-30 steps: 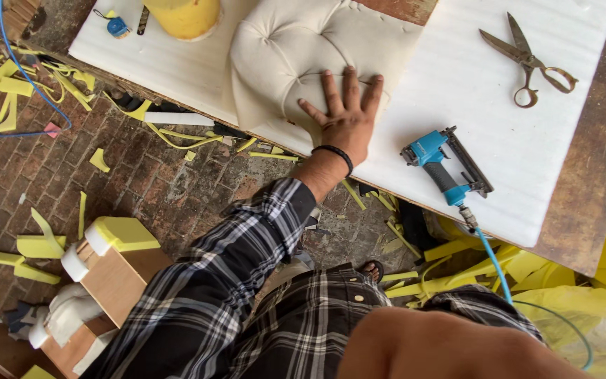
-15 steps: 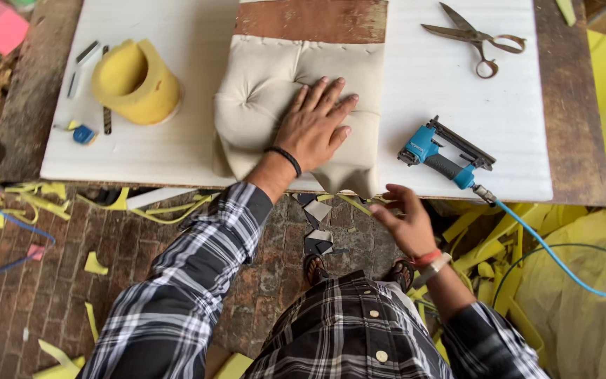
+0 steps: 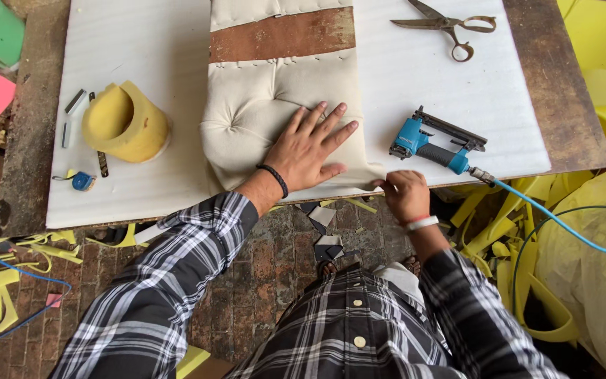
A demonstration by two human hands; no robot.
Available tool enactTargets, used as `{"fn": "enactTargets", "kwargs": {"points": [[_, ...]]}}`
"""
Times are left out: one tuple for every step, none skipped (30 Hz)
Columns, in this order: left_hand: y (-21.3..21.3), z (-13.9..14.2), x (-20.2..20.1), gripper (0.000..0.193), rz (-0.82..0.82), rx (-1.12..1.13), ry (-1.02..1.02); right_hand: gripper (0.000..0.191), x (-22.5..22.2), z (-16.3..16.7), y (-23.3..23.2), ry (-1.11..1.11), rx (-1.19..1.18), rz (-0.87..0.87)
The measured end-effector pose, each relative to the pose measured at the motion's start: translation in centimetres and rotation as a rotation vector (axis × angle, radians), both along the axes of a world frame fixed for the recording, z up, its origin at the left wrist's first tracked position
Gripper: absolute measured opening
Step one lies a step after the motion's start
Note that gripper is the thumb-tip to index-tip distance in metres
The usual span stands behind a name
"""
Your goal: The person stretches a tufted beige fabric panel over a wooden board on the worktable and staples it in place using a pneumatic staple gun, pressing the fabric taut with their hands between staples. They then fold the fabric edge over the board and trim the excess fabric with scissors.
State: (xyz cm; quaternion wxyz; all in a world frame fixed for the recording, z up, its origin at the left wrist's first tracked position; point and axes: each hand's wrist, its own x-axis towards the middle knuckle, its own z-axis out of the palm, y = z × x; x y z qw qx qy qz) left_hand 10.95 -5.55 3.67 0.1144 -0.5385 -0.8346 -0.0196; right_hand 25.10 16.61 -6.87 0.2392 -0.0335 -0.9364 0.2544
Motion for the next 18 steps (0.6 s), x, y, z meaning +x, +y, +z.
{"fn": "enactTargets", "kwargs": {"points": [[0.0, 0.1, -0.1, 0.088, -0.017, -0.005, -0.007, 0.026, -0.9, 0.4, 0.3, 0.009, 0.039, 0.010], [-0.1, 0.2, -0.2, 0.090, -0.022, -0.020, 0.018, 0.022, -1.6, 0.8, 0.6, 0.023, 0.035, 0.032], [-0.2, 0.3, -0.2, 0.091, -0.023, -0.038, 0.043, 0.018, -2.4, 1.1, 0.8, 0.037, 0.030, 0.058], [-0.1, 0.3, -0.2, 0.093, -0.023, -0.058, 0.064, 0.014, -3.0, 1.3, 1.0, 0.049, 0.021, 0.085], [0.0, 0.4, -0.1, 0.094, -0.019, -0.067, 0.061, 0.010, -3.5, 1.5, 1.1, 0.062, 0.036, 0.095], [0.2, 0.3, 0.1, 0.094, -0.010, -0.075, 0.057, 0.008, -4.0, 1.6, 1.2, 0.075, 0.052, 0.109], [0.4, 0.2, 0.3, 0.095, 0.004, -0.083, 0.056, 0.008, -4.3, 1.7, 1.3, 0.091, 0.068, 0.128], [0.8, 0.0, 0.7, 0.096, 0.073, -0.105, 0.070, 0.010, -4.6, 1.6, 1.4, 0.102, 0.067, 0.152], [1.5, -0.5, 1.4, 0.097, 0.142, -0.126, 0.081, 0.013, -4.9, 1.5, 1.5, 0.109, 0.067, 0.175], [2.2, -1.1, 2.1, 0.097, 0.214, -0.145, 0.090, 0.017, -5.2, 1.3, 1.7, 0.116, 0.069, 0.202], [2.8, -1.6, 2.7, 0.097, 0.259, -0.102, 0.075, 0.017, -5.5, 1.1, 1.8, 0.118, 0.070, 0.223], [3.3, -2.2, 3.2, 0.097, 0.304, -0.059, 0.061, 0.018, -5.8, 0.8, 2.0, 0.119, 0.071, 0.245], [3.7, -2.7, 3.5, 0.097, 0.350, -0.014, 0.046, 0.019, -6.1, 0.5, 2.1, 0.119, 0.073, 0.268], [3.8, -3.2, 3.7, 0.097, 0.356, 0.018, 0.049, 0.018, -6.5, 0.3, 2.3, 0.119, 0.073, 0.291], [3.7, -3.6, 3.7, 0.098, 0.360, 0.048, 0.054, 0.017, -6.8, 0.1, 2.4, 0.120, 0.071, 0.313], [3.4, -3.8, 3.7, 0.098, 0.362, 0.079, 0.058, 0.016, -7.2, 0.0, 2.5, 0.120, 0.071, 0.331], [3.2, -4.1, 3.7, 0.095, 0.333, 0.103, 0.103, 0.015, -7.5, -0.2, 2.6, 0.119, 0.067, 0.359], [2.9, -4.2, 3.7, 0.092, 0.310, 0.125, 0.148, 0.015, -7.9, -0.2, 2.8, 0.118, 0.063, 0.392]]}}
